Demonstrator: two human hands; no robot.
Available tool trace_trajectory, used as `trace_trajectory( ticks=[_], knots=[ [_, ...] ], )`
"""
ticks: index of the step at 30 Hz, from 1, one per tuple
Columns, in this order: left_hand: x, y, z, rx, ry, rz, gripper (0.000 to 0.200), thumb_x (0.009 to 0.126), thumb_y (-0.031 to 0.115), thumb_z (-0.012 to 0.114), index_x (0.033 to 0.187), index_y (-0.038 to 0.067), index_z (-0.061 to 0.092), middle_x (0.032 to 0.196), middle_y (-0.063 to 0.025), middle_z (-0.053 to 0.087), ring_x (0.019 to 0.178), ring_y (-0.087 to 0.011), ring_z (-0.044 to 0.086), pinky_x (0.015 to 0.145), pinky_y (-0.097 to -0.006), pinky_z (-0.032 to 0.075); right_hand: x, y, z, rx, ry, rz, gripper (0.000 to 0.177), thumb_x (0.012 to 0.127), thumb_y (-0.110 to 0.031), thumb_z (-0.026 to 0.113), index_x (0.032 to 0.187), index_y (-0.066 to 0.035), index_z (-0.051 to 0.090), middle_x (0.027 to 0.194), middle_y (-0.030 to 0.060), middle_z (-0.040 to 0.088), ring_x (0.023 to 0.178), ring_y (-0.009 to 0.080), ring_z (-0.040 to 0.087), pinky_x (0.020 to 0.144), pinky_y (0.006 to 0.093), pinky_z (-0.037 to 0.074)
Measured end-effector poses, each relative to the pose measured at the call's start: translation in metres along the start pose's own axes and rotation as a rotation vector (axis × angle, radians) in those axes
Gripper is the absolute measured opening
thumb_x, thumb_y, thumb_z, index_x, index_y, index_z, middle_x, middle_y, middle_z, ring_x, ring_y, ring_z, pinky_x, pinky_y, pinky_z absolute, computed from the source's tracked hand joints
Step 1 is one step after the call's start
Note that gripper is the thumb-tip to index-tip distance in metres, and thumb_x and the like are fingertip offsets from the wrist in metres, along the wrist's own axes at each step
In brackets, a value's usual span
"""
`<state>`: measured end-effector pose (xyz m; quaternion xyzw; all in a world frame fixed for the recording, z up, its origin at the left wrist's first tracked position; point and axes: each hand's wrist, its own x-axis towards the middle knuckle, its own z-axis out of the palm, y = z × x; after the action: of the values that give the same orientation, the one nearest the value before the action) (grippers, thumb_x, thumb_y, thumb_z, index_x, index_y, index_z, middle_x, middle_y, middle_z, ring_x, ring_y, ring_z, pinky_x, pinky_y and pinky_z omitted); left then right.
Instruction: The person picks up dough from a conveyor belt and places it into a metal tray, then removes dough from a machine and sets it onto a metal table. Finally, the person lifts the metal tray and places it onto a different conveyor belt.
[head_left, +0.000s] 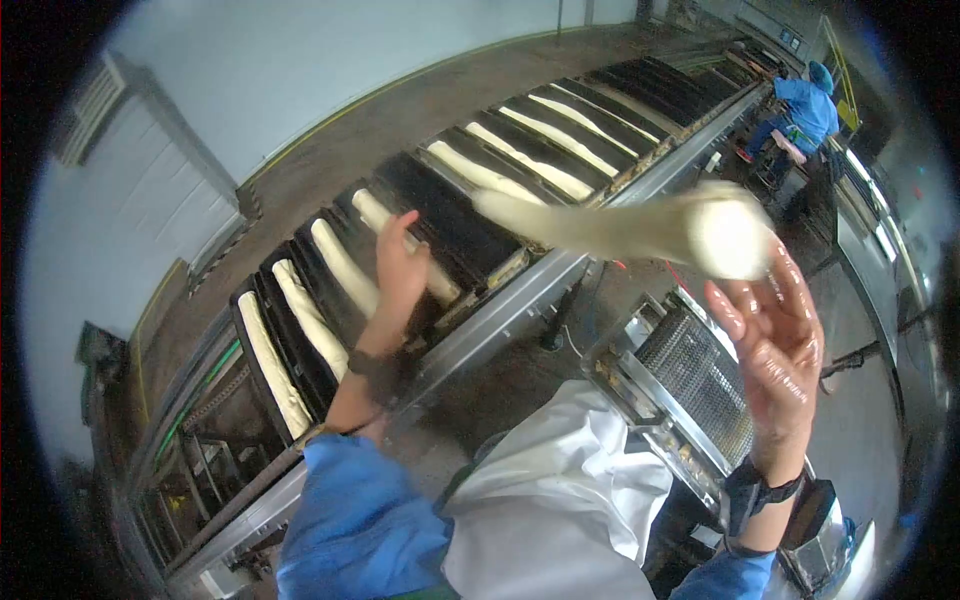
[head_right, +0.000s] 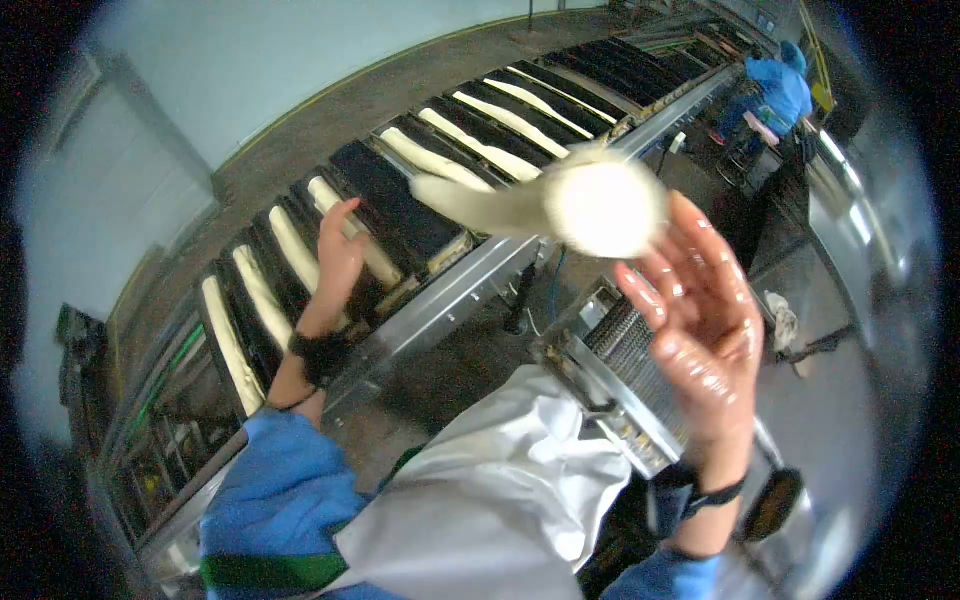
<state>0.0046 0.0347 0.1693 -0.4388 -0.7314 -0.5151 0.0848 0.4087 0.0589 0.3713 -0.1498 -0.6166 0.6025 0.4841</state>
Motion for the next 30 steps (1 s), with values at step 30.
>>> trace_trajectory(
  ticks=[30],
  knots=[
    [0.141, -0.068, 0.057, 0.488, 0.208, -0.598, 0.049, 0.080, 0.005, 0.052, 0.129, 0.001, 0.053, 0.124, -0.0204, 0.060, 0.117, -0.0318, 0.056, 0.098, -0.0380, 0.042, 0.000, 0.144, -0.248, -0.311, 0.129, 0.625, 0.033, 0.080, 0.015, 0.059, 0.111, 0.003, 0.060, 0.112, 0.0089, 0.061, 0.100, 0.0165, 0.059, 0.085, 0.0281, 0.049]
  ],
)
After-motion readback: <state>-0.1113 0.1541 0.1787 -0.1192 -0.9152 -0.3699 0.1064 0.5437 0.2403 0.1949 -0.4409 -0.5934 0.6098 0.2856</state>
